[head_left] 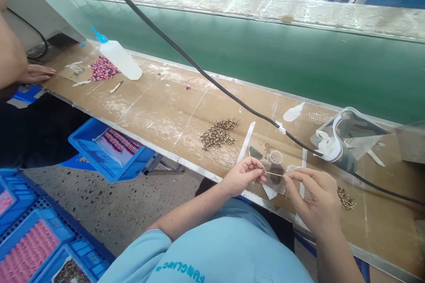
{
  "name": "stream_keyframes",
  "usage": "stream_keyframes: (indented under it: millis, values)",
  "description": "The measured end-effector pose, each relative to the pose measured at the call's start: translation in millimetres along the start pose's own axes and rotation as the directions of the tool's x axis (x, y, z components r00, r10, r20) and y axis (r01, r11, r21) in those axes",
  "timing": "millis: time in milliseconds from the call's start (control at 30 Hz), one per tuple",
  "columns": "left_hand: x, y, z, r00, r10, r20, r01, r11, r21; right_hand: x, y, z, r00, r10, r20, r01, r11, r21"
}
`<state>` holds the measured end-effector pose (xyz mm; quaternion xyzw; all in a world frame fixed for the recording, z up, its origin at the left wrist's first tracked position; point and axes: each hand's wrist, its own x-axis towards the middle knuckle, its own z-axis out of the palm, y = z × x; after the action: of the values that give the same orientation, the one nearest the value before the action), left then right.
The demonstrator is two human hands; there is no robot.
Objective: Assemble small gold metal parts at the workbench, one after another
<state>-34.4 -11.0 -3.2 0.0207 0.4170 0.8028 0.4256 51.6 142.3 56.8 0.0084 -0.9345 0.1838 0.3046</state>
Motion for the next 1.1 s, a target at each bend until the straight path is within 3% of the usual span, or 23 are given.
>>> stream_keyframes:
  millis: [1100]
  values:
    - [-1, 0, 0.9, 1.000, 0.015, -0.017, -0.014, 0.998, 0.059, 6, -9, -2, 0.996, -0.086, -0.011, 0.085, 0.994, -0.064]
